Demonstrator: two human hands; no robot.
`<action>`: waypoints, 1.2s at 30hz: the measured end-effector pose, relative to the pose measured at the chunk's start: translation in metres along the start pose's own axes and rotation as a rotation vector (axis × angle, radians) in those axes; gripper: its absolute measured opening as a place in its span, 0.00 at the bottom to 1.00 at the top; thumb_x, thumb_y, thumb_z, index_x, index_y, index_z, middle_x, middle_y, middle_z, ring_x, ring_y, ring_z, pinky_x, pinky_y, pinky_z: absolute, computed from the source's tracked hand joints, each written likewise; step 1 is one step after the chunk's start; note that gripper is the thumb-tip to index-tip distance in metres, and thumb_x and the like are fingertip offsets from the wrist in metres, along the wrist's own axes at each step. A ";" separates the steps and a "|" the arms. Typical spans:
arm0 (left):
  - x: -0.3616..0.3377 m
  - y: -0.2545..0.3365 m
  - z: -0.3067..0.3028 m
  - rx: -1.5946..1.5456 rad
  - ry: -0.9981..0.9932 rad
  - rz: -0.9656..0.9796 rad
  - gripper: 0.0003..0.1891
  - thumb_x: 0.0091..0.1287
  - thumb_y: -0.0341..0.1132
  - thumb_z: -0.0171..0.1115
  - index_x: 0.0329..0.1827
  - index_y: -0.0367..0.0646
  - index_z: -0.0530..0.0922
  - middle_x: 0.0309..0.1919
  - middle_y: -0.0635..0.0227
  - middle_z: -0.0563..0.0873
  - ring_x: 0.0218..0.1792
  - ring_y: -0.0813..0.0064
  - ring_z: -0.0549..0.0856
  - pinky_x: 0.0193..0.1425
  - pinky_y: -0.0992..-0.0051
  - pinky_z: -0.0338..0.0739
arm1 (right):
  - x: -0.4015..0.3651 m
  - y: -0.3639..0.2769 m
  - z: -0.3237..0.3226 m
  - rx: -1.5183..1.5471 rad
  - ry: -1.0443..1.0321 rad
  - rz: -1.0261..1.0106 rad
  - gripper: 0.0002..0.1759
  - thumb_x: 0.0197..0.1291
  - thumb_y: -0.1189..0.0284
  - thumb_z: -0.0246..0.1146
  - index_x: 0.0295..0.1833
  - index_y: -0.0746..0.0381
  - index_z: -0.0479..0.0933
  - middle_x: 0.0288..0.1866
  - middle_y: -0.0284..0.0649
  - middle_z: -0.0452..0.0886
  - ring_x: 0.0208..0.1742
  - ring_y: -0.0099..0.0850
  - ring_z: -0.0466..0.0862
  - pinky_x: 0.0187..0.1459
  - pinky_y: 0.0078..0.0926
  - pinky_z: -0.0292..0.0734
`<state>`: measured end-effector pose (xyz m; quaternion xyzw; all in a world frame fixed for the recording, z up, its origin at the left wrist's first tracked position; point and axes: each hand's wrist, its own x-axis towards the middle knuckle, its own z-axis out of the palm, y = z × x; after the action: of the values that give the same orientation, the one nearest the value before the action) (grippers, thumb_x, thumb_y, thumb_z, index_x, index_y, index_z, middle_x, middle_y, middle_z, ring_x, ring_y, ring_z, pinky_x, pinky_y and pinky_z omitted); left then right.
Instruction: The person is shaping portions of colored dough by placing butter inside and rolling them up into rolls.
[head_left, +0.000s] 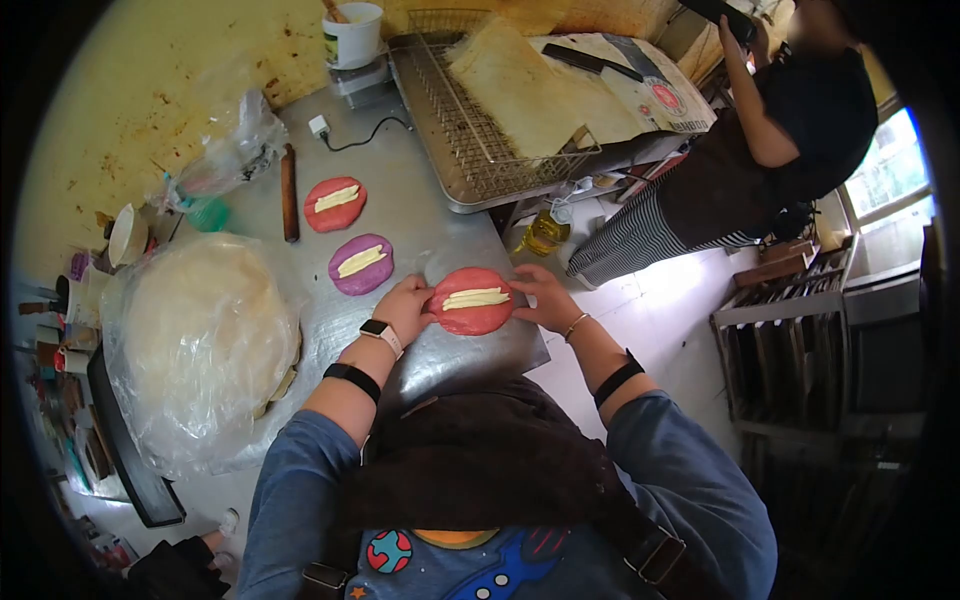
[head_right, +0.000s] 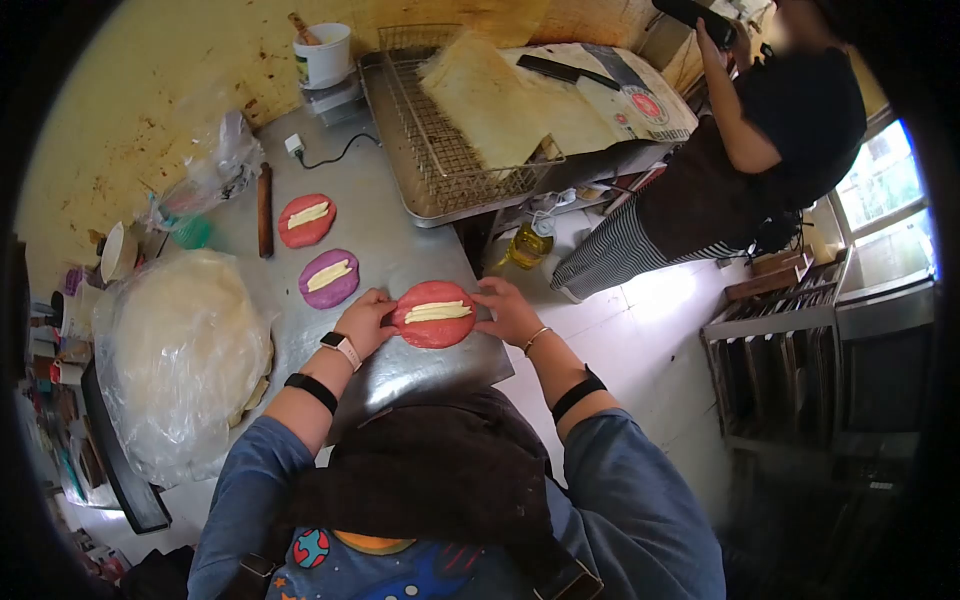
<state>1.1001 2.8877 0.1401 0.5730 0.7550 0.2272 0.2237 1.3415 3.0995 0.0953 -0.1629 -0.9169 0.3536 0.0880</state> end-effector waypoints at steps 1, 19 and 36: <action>0.000 0.001 0.000 0.004 0.012 0.013 0.22 0.52 0.32 0.75 0.51 0.42 0.84 0.46 0.59 0.80 0.48 0.57 0.82 0.54 0.67 0.78 | 0.000 0.000 0.004 0.018 0.026 0.025 0.31 0.44 0.65 0.77 0.59 0.53 0.82 0.67 0.44 0.71 0.68 0.46 0.69 0.68 0.38 0.67; -0.016 -0.001 0.011 0.025 0.117 0.034 0.43 0.45 0.40 0.82 0.66 0.39 0.72 0.58 0.54 0.74 0.54 0.57 0.79 0.59 0.68 0.77 | -0.004 -0.004 0.000 0.012 0.083 0.021 0.36 0.39 0.60 0.79 0.59 0.51 0.81 0.66 0.39 0.70 0.68 0.45 0.68 0.66 0.42 0.64; 0.003 0.004 0.020 0.017 0.174 0.107 0.08 0.61 0.35 0.70 0.39 0.41 0.86 0.34 0.63 0.84 0.36 0.60 0.84 0.43 0.68 0.80 | 0.012 0.008 0.021 0.141 0.200 -0.053 0.11 0.47 0.65 0.75 0.39 0.50 0.88 0.60 0.35 0.77 0.64 0.41 0.72 0.64 0.41 0.67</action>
<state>1.1143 2.8930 0.1264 0.5923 0.7419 0.2814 0.1400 1.3261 3.0967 0.0750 -0.1663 -0.8803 0.3969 0.1997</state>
